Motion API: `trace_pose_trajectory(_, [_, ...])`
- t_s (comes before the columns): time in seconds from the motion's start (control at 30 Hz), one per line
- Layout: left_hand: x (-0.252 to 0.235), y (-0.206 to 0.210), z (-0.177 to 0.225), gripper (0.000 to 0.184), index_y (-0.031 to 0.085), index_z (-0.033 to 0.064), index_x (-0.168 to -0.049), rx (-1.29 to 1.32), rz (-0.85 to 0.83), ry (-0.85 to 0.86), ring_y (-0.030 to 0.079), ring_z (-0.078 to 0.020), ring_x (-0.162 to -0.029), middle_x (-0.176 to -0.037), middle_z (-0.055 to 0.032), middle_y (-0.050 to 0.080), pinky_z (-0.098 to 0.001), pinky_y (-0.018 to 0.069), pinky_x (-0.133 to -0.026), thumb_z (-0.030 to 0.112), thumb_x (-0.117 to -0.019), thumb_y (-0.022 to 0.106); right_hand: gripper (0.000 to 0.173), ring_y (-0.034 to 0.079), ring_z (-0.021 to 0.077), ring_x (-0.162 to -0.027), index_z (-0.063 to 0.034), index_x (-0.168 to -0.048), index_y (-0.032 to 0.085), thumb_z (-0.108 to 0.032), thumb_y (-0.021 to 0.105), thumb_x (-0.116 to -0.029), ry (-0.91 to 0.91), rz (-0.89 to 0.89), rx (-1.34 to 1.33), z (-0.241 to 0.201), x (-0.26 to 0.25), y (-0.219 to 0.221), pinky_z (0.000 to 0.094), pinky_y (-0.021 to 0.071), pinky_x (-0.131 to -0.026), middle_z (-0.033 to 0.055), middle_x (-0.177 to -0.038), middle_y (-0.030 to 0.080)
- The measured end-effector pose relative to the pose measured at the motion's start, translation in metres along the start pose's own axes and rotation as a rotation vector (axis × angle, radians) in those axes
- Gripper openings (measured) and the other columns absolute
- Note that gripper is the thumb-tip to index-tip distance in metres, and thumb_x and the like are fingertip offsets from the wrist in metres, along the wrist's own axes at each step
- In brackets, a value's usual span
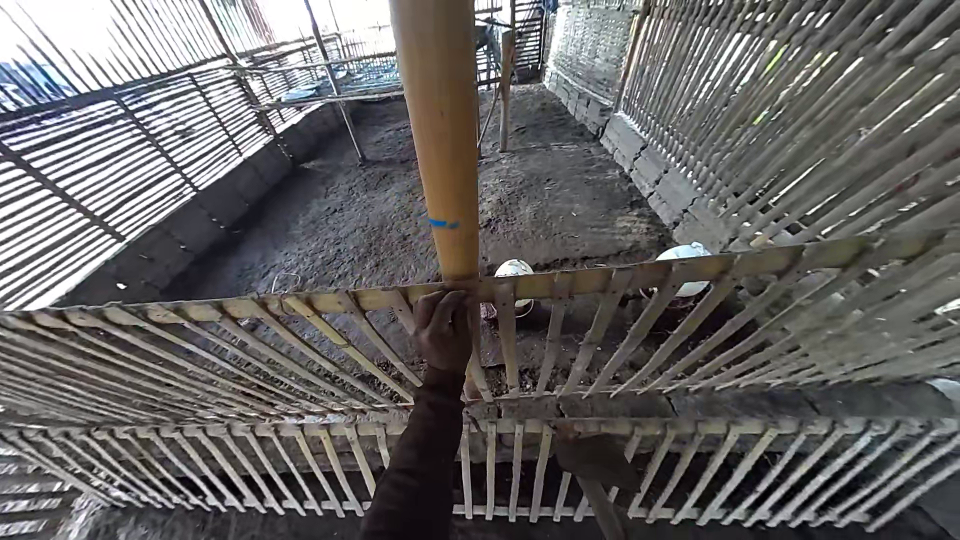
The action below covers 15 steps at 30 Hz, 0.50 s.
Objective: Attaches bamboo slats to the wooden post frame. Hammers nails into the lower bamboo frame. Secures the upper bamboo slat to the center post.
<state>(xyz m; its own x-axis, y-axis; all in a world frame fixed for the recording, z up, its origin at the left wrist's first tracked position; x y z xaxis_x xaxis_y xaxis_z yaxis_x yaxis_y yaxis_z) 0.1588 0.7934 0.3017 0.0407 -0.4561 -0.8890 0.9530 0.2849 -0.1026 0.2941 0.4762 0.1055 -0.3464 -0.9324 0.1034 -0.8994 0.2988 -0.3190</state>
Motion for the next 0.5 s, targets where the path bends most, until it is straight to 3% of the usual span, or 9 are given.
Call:
trace_pose_trajectory(0.07, [0.000, 0.002, 0.001, 0.009, 0.080, 0.0070, -0.092, -0.023, 0.002, 0.015, 0.068, -0.0139, -0.091, -0.093, -0.0087, 0.071, -0.0245, 0.0571, -0.084, 0.014, -0.0892, 0.076, 0.061, 0.069, 0.0257, -0.107, 0.0049, -0.150, 0.043, -0.026, 0.061, -0.1004, -0.046, -0.003, 0.006, -0.001, -0.015, 0.009, 0.0431, 0.0585, -0.088, 0.0236, -0.129, 0.064])
trace_pose_trajectory(0.2, [0.003, 0.008, -0.004, 0.009, 0.081, 0.0121, -0.094, -0.041, 0.011, 0.050, 0.065, -0.0156, -0.091, -0.094, -0.0070, 0.068, -0.0285, 0.0552, -0.084, 0.018, -0.0912, 0.075, 0.057, 0.070, 0.0259, -0.104, 0.0073, -0.148, 0.046, -0.021, 0.059, -0.0998, -0.156, 0.057, 0.099, -0.056, -0.041, 0.012, 0.0424, 0.0580, -0.089, 0.0240, -0.124, 0.067])
trace_pose_trajectory(0.27, [0.004, 0.010, -0.006, 0.008, 0.082, 0.0139, -0.093, -0.062, 0.023, 0.060, 0.063, -0.0160, -0.090, -0.092, -0.0067, 0.067, -0.0292, 0.0536, -0.083, 0.020, -0.0905, 0.076, 0.058, 0.072, 0.0223, -0.079, 0.0058, -0.146, 0.050, -0.029, 0.061, -0.1017, -0.267, 0.202, 0.197, -0.077, -0.042, 0.004, 0.0435, 0.0614, -0.072, 0.0187, -0.100, 0.073])
trace_pose_trajectory(0.4, [0.005, 0.013, -0.010, 0.008, 0.082, 0.0142, -0.092, -0.070, 0.052, 0.075, 0.062, -0.0157, -0.088, -0.089, -0.0058, 0.066, -0.0289, 0.0528, -0.082, 0.020, -0.0896, 0.077, 0.059, 0.065, 0.0052, -0.066, -0.0056, -0.152, 0.047, -0.044, 0.047, -0.1075, -0.477, 0.430, 0.290, -0.127, -0.069, 0.002, 0.0268, 0.0598, -0.062, 0.0054, -0.091, 0.072])
trace_pose_trajectory(0.5, [0.006, 0.014, -0.010, 0.007, 0.082, 0.0141, -0.091, -0.070, 0.071, 0.063, 0.062, -0.0155, -0.087, -0.087, -0.0050, 0.065, -0.0287, 0.0525, -0.082, 0.018, -0.0887, 0.078, 0.058, 0.064, 0.0022, -0.067, -0.0124, -0.155, 0.043, -0.045, 0.046, -0.1081, -0.608, 0.529, 0.302, -0.148, -0.093, 0.006, 0.0228, 0.0581, -0.062, 0.0022, -0.089, 0.070])
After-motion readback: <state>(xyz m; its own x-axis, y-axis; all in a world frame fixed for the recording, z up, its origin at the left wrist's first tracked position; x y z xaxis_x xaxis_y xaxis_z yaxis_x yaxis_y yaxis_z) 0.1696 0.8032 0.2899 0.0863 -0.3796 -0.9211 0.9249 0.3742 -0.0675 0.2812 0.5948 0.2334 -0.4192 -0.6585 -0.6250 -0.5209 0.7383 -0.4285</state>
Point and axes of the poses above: each hand's wrist, its own x-axis away from the middle knuckle, its own y-axis out of the palm, z = x × y, the point moved 8 cm from there along -x, towards the middle knuckle
